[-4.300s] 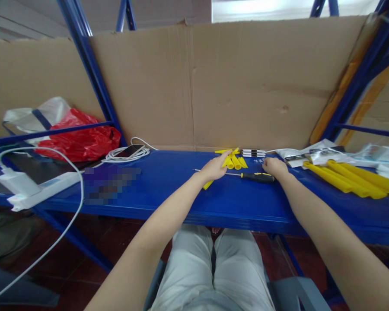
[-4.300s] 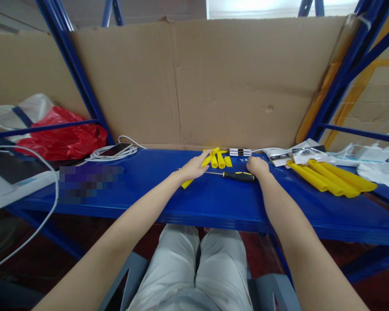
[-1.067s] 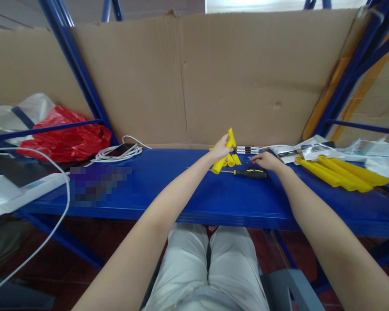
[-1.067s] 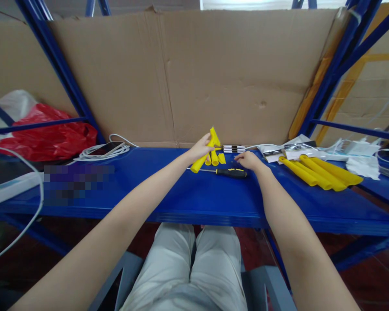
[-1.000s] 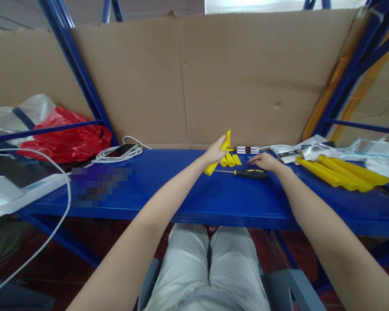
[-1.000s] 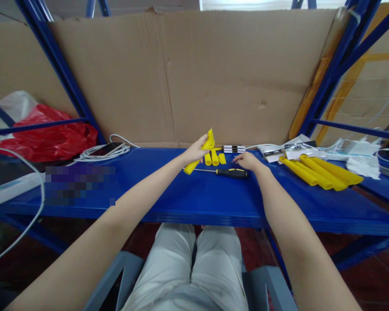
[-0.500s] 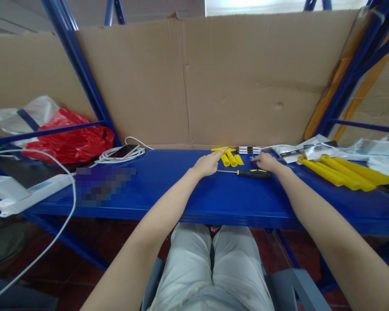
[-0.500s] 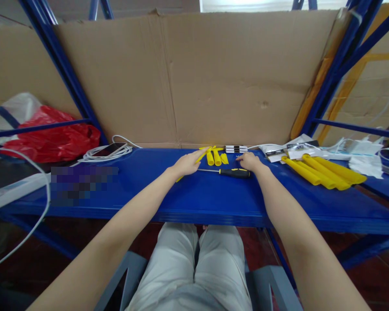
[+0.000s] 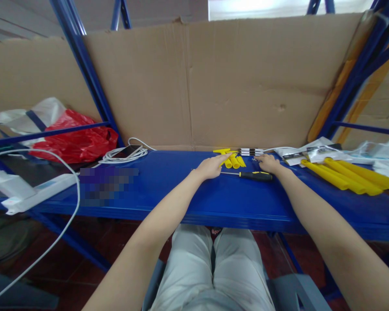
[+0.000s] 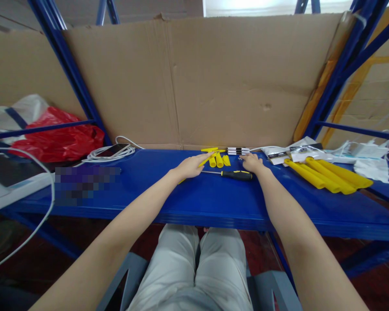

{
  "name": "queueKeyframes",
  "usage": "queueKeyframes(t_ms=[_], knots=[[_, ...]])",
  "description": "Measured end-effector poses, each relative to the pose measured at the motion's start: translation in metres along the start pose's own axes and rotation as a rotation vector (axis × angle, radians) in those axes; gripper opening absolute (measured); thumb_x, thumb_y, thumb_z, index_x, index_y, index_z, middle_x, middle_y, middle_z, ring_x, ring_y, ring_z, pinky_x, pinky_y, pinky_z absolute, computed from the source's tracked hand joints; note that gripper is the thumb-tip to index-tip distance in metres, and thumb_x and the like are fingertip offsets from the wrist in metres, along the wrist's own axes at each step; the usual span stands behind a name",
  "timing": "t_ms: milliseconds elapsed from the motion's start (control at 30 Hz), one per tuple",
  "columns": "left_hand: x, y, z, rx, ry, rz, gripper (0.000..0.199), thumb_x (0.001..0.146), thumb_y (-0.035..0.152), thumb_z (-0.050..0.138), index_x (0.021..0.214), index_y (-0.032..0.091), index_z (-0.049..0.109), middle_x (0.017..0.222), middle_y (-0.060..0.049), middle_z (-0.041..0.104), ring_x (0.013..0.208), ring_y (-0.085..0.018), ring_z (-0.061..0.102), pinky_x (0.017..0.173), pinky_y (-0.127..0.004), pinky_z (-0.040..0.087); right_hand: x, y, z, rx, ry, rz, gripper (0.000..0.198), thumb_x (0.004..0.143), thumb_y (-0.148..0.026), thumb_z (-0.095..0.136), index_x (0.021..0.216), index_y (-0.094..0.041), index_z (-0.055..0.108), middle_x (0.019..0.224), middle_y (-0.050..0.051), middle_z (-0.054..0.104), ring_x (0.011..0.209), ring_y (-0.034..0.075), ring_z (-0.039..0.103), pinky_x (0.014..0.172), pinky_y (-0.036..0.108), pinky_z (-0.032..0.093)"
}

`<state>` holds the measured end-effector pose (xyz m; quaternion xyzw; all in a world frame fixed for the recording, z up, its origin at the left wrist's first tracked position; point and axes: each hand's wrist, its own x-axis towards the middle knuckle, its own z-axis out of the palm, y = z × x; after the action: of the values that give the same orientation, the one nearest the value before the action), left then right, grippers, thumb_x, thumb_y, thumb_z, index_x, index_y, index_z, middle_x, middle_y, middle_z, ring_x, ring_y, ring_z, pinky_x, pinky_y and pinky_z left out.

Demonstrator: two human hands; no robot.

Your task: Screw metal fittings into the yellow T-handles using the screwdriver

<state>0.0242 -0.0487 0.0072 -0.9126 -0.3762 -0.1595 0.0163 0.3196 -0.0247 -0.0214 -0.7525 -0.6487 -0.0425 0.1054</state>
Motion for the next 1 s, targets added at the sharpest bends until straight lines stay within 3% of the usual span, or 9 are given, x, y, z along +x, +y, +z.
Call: queueKeyframes(t_ms=[333, 800, 1000], knots=[[0.001, 0.001, 0.000, 0.104, -0.053, 0.011, 0.074, 0.092, 0.009, 0.048, 0.160, 0.030, 0.025, 0.160, -0.002, 0.041, 0.140, -0.020, 0.048, 0.113, -0.035, 0.043, -0.009, -0.007, -0.009, -0.085, -0.078, -0.001, 0.057, 0.088, -0.018, 0.038, 0.138, -0.025, 0.064, 0.151, 0.009, 0.052, 0.139, 0.035, 0.043, 0.111, 0.059, 0.039], [0.001, 0.004, 0.000, 0.125, -0.058, 0.035, 0.075, 0.093, 0.009, 0.046, 0.161, 0.032, 0.021, 0.160, -0.001, 0.041, 0.140, -0.019, 0.049, 0.111, -0.033, 0.044, -0.006, -0.008, -0.004, -0.072, -0.089, 0.046, 0.057, 0.092, -0.022, 0.034, 0.144, -0.026, 0.059, 0.156, 0.010, 0.045, 0.143, 0.036, 0.038, 0.111, 0.063, 0.036], [0.001, 0.002, 0.002, 0.126, -0.053, 0.045, 0.077, 0.094, 0.010, 0.045, 0.162, 0.033, 0.017, 0.160, -0.002, 0.041, 0.139, -0.020, 0.050, 0.109, -0.033, 0.046, 0.000, -0.006, 0.001, -0.066, -0.049, 0.026, 0.056, 0.090, -0.023, 0.035, 0.140, -0.029, 0.062, 0.152, 0.010, 0.050, 0.139, 0.037, 0.043, 0.106, 0.065, 0.041]])
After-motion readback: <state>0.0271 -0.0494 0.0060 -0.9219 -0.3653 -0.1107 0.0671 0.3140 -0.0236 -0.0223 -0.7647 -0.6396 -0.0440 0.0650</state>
